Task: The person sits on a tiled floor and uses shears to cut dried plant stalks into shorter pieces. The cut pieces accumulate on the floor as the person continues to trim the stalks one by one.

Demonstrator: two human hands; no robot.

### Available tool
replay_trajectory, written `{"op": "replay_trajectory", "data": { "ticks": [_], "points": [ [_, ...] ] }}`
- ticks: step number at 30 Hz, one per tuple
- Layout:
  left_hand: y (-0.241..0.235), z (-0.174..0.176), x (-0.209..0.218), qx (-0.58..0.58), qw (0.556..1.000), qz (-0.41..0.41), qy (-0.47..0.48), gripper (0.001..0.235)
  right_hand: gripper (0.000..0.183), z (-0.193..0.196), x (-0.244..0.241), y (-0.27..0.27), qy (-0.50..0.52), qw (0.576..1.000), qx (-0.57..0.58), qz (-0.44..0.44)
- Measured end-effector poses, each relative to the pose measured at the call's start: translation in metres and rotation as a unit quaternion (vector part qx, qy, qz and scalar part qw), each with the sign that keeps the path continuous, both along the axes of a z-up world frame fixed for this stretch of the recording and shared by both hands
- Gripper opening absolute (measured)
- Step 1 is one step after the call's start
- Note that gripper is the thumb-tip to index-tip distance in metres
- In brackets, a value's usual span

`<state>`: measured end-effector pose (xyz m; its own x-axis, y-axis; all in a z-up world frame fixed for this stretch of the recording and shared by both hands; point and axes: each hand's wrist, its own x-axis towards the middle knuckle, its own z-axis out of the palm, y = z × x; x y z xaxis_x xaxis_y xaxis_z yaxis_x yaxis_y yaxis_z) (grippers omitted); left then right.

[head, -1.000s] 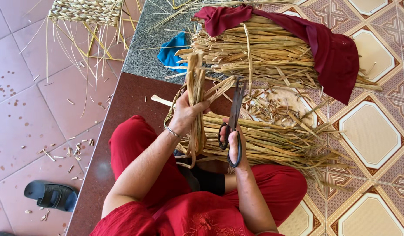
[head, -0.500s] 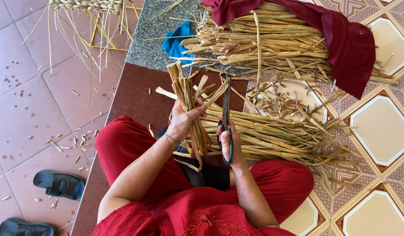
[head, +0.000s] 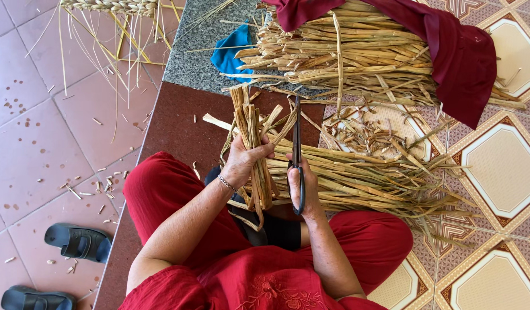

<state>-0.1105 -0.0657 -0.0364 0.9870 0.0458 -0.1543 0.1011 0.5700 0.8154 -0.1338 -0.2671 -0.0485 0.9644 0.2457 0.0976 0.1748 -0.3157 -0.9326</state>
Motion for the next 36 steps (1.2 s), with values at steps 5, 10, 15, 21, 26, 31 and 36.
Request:
{"op": "replay_trajectory", "data": {
  "ticks": [5,10,15,21,26,31,36],
  "points": [
    [0.0,0.0,0.002,-0.01,1.0,-0.009,0.024,0.024,0.057,-0.012,-0.002,0.002,0.008,0.999,0.045,-0.016],
    [0.0,0.005,0.003,0.01,0.999,-0.026,0.045,0.024,0.059,-0.012,-0.004,-0.006,-0.051,0.997,0.055,-0.034],
    [-0.003,0.003,0.004,0.002,0.998,0.0,0.057,0.026,0.076,-0.007,-0.015,-0.012,0.008,0.995,0.097,-0.007],
    [-0.002,-0.003,0.003,-0.008,0.998,0.012,0.059,0.027,0.083,-0.011,-0.024,-0.007,0.015,0.995,0.098,0.01],
    [-0.008,-0.002,0.001,0.013,0.998,-0.019,0.058,0.028,0.085,-0.009,-0.017,-0.005,-0.021,0.997,0.072,0.018],
    [-0.012,-0.001,-0.003,0.045,0.997,-0.043,0.049,0.027,0.087,-0.002,-0.011,-0.003,0.026,0.997,0.069,-0.006],
    [-0.015,-0.004,-0.003,0.029,0.997,-0.055,0.049,0.024,0.084,-0.002,-0.008,-0.003,0.014,0.998,0.061,-0.008]
  ]
}}
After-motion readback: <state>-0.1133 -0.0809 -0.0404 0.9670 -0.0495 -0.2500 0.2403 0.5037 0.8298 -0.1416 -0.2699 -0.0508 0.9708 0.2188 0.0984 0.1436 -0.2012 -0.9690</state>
